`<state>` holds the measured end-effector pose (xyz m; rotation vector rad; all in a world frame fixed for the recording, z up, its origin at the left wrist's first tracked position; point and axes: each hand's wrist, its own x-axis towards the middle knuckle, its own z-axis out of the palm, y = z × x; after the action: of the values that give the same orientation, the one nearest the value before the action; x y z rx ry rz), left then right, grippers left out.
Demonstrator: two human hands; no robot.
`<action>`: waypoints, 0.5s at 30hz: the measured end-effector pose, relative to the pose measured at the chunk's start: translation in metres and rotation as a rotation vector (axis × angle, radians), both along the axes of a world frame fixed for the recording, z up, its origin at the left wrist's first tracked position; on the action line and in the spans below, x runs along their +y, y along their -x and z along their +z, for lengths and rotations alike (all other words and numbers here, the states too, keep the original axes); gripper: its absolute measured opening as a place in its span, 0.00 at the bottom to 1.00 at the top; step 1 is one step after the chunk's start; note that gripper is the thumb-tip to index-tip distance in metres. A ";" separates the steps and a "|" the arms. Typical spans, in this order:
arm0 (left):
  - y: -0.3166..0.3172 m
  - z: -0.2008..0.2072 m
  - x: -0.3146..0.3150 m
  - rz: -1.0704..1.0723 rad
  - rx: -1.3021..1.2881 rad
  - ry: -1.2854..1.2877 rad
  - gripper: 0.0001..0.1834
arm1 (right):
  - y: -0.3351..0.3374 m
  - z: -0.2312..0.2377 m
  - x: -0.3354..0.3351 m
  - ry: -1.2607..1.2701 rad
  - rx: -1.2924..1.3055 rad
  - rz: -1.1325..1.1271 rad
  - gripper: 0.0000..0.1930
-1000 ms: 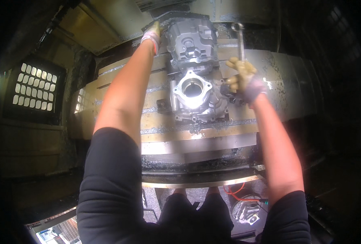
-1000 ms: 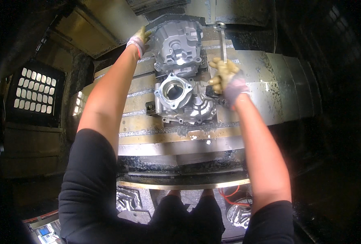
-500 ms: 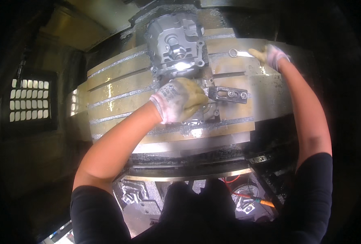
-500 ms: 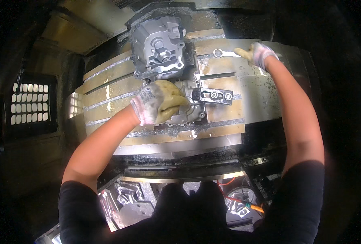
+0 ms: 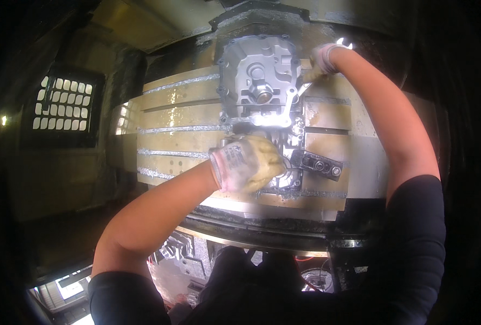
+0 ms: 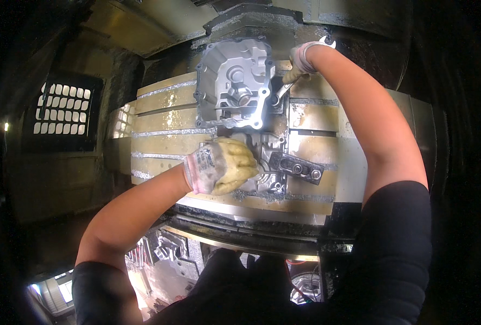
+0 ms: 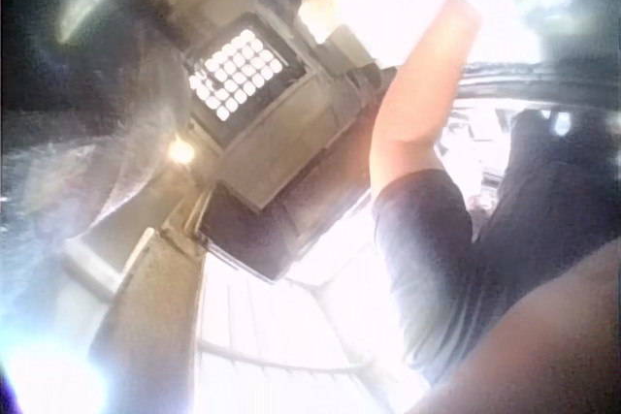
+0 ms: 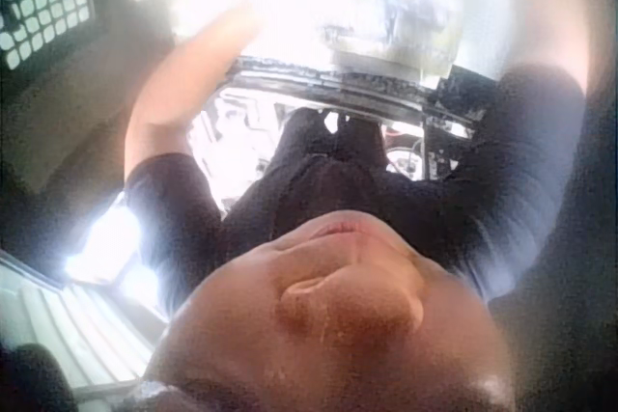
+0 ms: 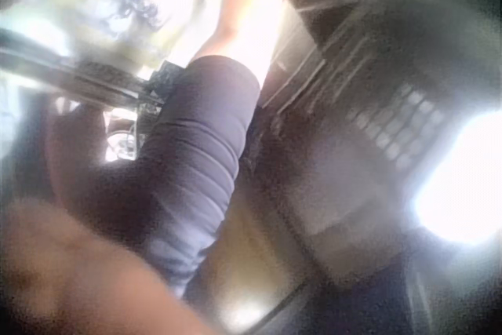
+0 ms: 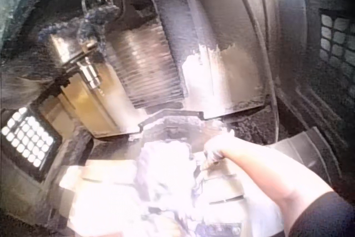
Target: The person uses a wrench to loosen and remove bolts from a metal housing on a machining table, removes a gasket, and places the parts into a tray. They then use an air nozzle to clean the table and components.
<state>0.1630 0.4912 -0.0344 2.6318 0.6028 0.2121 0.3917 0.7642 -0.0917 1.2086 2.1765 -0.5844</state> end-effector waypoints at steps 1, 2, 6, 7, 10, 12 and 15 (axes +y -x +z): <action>0.000 0.001 -0.001 0.011 0.009 -0.021 0.13 | 0.004 -0.004 0.005 0.010 -0.018 0.027 0.39; 0.000 0.003 -0.002 0.009 0.025 -0.038 0.13 | 0.012 -0.003 0.009 0.019 -0.033 0.060 0.39; -0.002 0.000 0.000 -0.007 0.068 -0.045 0.15 | 0.002 -0.023 0.013 -0.231 0.067 0.164 0.39; -0.002 -0.003 0.001 -0.012 0.075 -0.031 0.16 | -0.014 -0.032 0.009 -0.169 0.068 0.099 0.39; 0.009 -0.007 -0.008 0.038 -0.045 -0.064 0.15 | -0.036 -0.011 -0.067 -0.104 0.097 -0.155 0.42; 0.006 -0.009 -0.006 0.009 -0.061 -0.083 0.15 | -0.061 -0.029 -0.120 -0.001 0.155 -0.426 0.42; 0.008 -0.008 -0.004 -0.009 -0.099 -0.091 0.15 | -0.058 -0.038 -0.174 0.053 0.363 -0.771 0.30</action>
<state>0.1550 0.4873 -0.0428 2.6920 0.5597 0.3723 0.4495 0.5901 -0.1294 2.0451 1.8823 -1.2420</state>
